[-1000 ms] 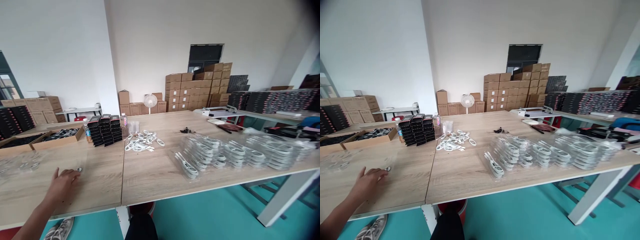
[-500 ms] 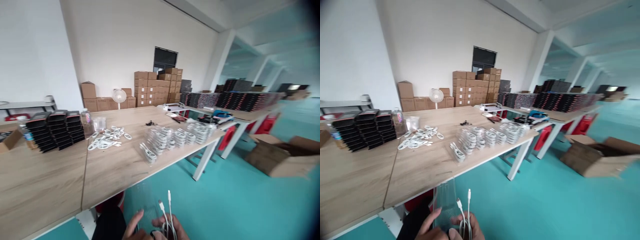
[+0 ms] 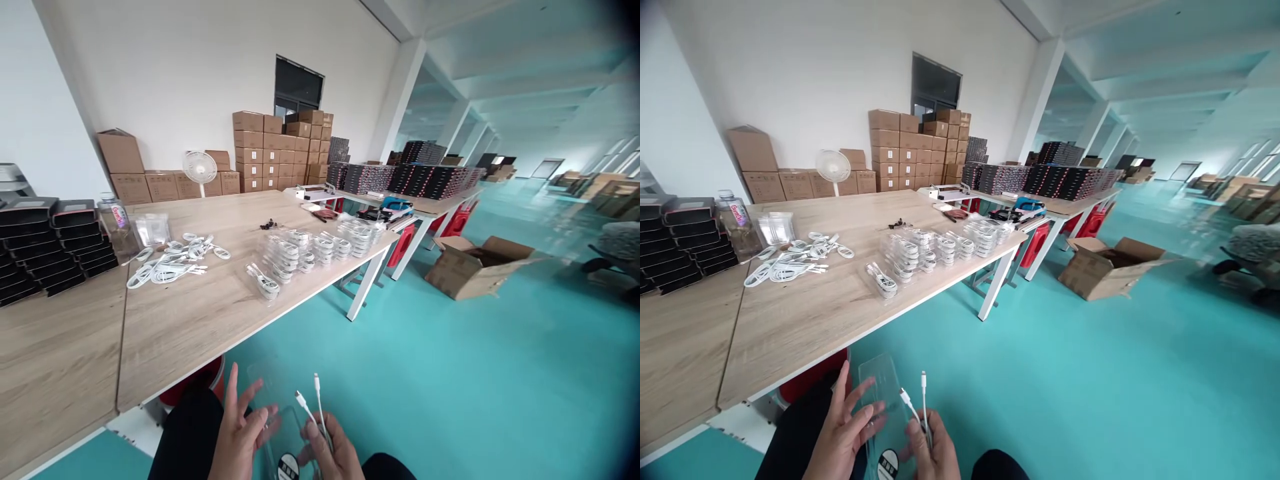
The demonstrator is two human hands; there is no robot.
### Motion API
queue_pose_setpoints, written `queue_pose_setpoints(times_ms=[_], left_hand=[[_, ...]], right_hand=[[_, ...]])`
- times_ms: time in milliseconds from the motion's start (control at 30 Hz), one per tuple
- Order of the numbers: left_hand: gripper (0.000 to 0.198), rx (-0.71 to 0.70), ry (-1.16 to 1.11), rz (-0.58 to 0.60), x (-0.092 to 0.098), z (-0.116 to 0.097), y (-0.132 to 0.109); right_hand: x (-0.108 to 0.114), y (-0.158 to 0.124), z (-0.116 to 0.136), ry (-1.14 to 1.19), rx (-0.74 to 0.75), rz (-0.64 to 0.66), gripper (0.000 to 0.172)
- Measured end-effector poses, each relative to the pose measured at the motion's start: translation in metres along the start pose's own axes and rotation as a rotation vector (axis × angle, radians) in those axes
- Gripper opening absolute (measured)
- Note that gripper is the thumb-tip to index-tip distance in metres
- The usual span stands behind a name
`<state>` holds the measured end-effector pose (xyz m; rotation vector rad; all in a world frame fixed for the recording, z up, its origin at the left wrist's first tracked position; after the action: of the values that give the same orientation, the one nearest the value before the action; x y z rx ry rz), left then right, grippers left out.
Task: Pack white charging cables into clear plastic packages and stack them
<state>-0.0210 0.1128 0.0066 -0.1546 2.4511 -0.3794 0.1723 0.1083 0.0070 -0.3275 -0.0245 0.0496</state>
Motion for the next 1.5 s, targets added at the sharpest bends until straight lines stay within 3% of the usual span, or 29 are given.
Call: queue_pose_setpoints(times_ms=[100,167,333,467,567,800,1133,1333,1500], left_hand=[[0.114,-0.061,0.009,-0.071,0.014,0.008,0.004],[0.116,-0.049,-0.002,-0.106,0.021,0.02,0.007],[0.071,0.013,-0.098,-0.117,0.02,0.051,0.008],[0.048,0.063,-0.142,-0.025,0.008,0.061,0.002],[0.038,0.075,-0.137,0.025,0.002,0.059,-0.001],[0.041,0.055,-0.112,-0.101,0.013,0.051,0.0],[0.04,0.012,-0.107,-0.098,0.02,0.049,0.005],[0.038,0.018,-0.074,-0.097,0.018,0.038,0.003],[0.04,0.015,-0.085,-0.185,0.019,0.027,-0.001]], right_hand=[[0.022,0.001,0.002,-0.178,0.024,-0.12,0.051],[0.021,0.001,0.007,-0.297,0.079,-0.101,0.046],[-0.025,0.001,0.002,-0.308,0.043,0.146,0.043],[-0.048,-0.001,0.0,-0.216,-0.054,0.216,0.035],[-0.055,0.001,0.0,-0.148,-0.067,0.232,0.032],[-0.058,0.009,-0.022,-0.188,-0.085,0.184,0.034],[-0.069,0.003,0.012,-0.226,-0.063,0.237,0.028],[-0.077,0.008,0.005,-0.191,-0.035,0.265,0.028],[-0.074,0.013,-0.004,-0.231,-0.031,0.236,0.025]])
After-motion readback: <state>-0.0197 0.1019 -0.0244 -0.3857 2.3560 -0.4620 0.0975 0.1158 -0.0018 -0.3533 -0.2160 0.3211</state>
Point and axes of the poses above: each hand's wrist, its own y-axis towards the middle knuckle, its own x-axis out of the back of the hand, z = x × y, the point moved 10 cm from there along y, towards the middle knuckle, and after that the axes turned 11 degrees about z, right-handed, at the moved point
